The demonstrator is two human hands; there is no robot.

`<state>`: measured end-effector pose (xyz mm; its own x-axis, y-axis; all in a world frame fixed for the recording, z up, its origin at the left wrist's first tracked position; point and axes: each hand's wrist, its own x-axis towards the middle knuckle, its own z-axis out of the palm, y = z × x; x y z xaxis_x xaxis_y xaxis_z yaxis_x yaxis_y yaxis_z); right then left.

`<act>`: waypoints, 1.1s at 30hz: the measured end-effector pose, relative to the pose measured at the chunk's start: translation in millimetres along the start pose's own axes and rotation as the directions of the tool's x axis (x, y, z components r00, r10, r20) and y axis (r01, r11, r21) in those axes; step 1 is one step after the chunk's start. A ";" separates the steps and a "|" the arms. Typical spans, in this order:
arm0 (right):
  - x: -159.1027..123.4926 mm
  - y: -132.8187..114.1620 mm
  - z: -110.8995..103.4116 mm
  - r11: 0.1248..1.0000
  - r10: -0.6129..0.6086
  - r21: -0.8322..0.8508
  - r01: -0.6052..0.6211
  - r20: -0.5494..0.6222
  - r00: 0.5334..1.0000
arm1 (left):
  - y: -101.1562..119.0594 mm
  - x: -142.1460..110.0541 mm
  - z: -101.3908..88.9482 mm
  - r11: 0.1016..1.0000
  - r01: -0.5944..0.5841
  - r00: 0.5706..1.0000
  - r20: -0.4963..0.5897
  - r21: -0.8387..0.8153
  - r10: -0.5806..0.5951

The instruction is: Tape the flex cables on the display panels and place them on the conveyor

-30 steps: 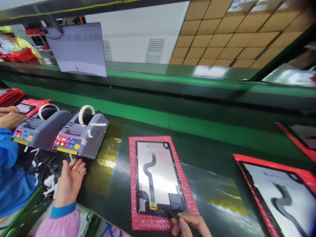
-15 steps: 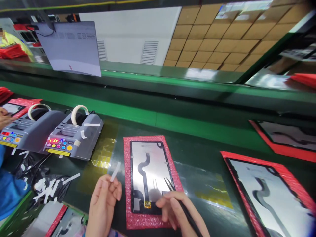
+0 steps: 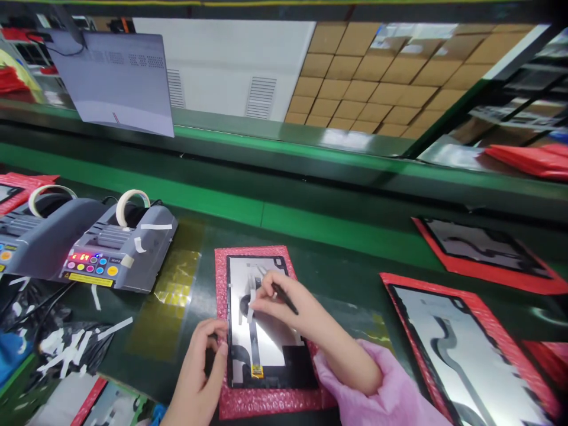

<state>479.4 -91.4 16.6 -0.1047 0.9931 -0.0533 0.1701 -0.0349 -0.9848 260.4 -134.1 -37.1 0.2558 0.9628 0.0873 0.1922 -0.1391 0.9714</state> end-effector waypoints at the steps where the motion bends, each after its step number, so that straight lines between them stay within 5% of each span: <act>1: 1.6 5.4 -0.8 0.999 0.013 -0.046 -0.010 0.053 0.999 | 0.7 3.1 -2.6 0.981 -0.092 0.996 0.027 0.169 0.089; 5: 5.6 25.5 4.4 0.994 0.042 -0.106 -0.032 0.093 0.995 | 3.6 12.7 -0.7 0.718 -0.329 0.944 0.181 0.614 0.277; 11: 9.8 35.0 9.7 0.971 0.076 -0.230 -0.062 0.050 0.996 | -2.4 16.1 15.2 0.459 -0.384 0.915 0.265 0.801 0.304; 17: 16.8 42.2 17.1 0.941 0.113 -0.310 -0.134 -0.083 0.990 | -5.7 13.4 15.1 0.435 -0.392 0.912 0.278 0.811 0.303; 22: 38.3 46.7 16.2 0.924 0.000 -0.368 -0.106 -0.278 0.961 | -9.1 10.5 15.9 0.457 -0.368 0.923 0.256 0.810 0.289; 26: 41.1 43.7 -5.3 0.895 0.005 -0.403 -0.193 -0.423 0.906 | -12.1 7.6 6.6 0.480 -0.376 0.922 0.270 0.793 0.276; 31: 8.5 48.7 -42.4 0.835 0.102 -0.387 -0.390 -0.588 0.802 | -19.6 2.1 -3.0 0.452 -0.444 0.887 0.305 0.774 0.348; 33: -2.4 54.8 -47.6 0.848 0.162 -0.334 -0.413 -0.578 0.800 | -23.0 1.1 -0.7 0.411 -0.478 0.866 0.336 0.776 0.371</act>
<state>535.7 -90.3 -29.4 0.5100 0.8535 -0.1068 0.5142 -0.4021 -0.7576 255.6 -129.7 -59.2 0.6114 0.7038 0.3618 0.6922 -0.6972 0.1867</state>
